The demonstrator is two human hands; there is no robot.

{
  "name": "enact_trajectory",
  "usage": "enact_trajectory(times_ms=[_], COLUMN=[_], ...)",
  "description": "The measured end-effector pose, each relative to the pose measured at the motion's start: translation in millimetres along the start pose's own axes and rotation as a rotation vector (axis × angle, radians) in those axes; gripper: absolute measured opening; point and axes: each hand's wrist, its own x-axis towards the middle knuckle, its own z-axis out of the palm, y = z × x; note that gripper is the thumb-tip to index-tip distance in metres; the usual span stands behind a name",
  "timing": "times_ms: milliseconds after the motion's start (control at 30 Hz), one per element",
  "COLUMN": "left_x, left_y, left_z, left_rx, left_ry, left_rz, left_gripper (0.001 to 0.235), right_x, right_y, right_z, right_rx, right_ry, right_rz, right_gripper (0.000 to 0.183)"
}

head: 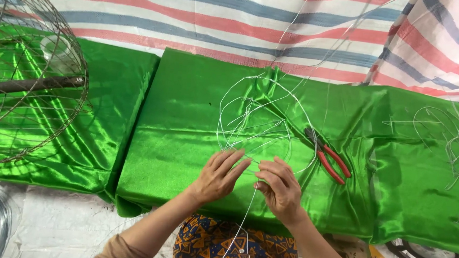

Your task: Connecting and twisting metal wire segments to assemble a wire frame structure using pliers.

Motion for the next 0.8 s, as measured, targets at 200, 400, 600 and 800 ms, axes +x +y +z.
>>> enact_trajectory(times_ms=[200, 400, 600, 800], left_x=[-14.7, 18.9, -8.7, -6.0], left_y=[-23.1, -30.5, -47.1, -49.6], left_z=[33.9, 11.5, 30.7, 35.7], left_rx=[-0.172, -0.278, -0.289, -0.303], left_ry=[-0.316, -0.381, -0.488, -0.478], left_rz=[-0.127, -0.228, -0.29, -0.329], left_gripper=[0.051, 0.037, 0.018, 0.013], right_x=[11.1, 5.6, 16.0, 34.3], right_y=[6.3, 36.4, 47.0, 50.1], right_z=[4.2, 28.1, 37.3, 43.6], right_rx=[-0.021, -0.042, -0.025, 0.133], right_ry=[-0.062, -0.053, -0.044, -0.02], right_rz=[0.002, -0.008, 0.093, 0.207], right_gripper=[0.02, 0.019, 0.016, 0.017])
